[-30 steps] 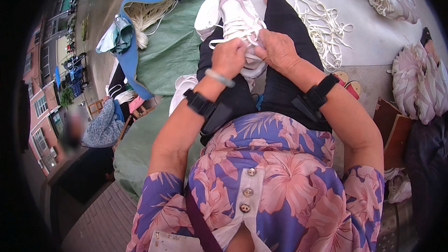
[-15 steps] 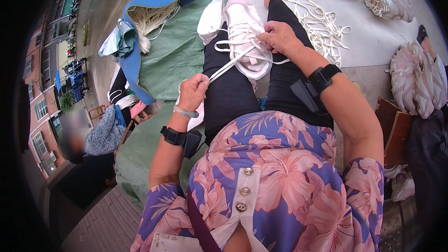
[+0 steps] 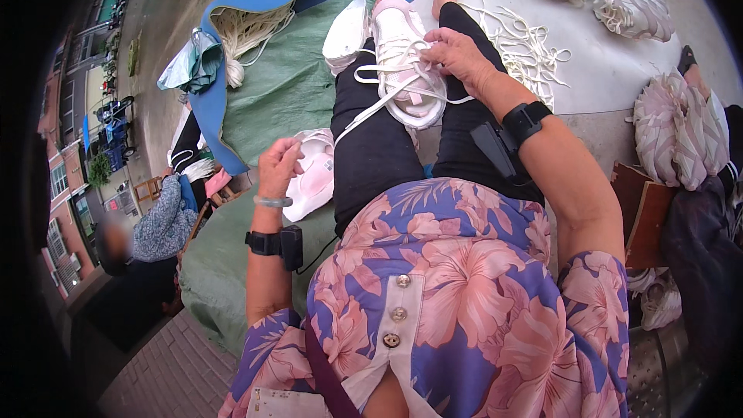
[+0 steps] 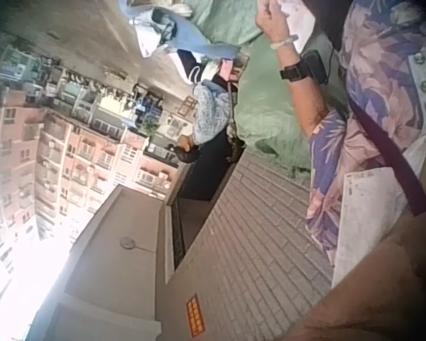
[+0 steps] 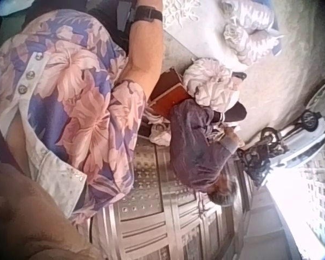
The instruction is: The recorder is lacing white and pink athletic shoes while sitting on the ground.
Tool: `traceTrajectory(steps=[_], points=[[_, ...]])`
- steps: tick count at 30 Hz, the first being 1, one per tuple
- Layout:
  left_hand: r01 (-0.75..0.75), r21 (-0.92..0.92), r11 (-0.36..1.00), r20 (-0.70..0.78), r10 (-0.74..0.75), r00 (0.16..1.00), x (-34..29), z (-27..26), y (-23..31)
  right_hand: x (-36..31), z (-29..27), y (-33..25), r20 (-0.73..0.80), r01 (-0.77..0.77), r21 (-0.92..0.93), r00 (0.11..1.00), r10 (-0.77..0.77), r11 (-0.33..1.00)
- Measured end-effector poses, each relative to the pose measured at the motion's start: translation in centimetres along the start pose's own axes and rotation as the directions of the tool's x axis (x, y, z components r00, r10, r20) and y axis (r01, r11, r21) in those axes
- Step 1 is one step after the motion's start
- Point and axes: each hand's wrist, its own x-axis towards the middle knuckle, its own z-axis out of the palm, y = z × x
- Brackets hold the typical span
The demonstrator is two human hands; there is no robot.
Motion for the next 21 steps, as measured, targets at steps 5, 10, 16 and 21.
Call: traceTrajectory(steps=[5,10,16,21], points=[[0.085,-0.107,0.991,-0.103,-0.096,0.990,-1.8,-2.5,-1.9,0.8,-1.5,0.5,0.073,-0.013,0.190,0.997,-0.001,0.982],[0.147,-0.099,0.984,-0.223,-0.166,0.961,-3.6,-5.3,-5.0,-0.1,-2.6,1.2,-0.122,0.001,-0.056,0.992,-0.008,0.998],[0.197,0.329,0.923,-0.504,-0.005,0.864,-7.9,-10.3,-16.5,-1.5,-4.6,1.8,-0.142,0.151,-0.331,0.968,-0.208,0.932],[0.550,0.042,0.834,-0.420,-0.485,0.767,-9.0,-6.1,-12.4,-5.2,-3.9,2.5,0.412,0.513,-0.856,0.747,-0.521,0.059]])
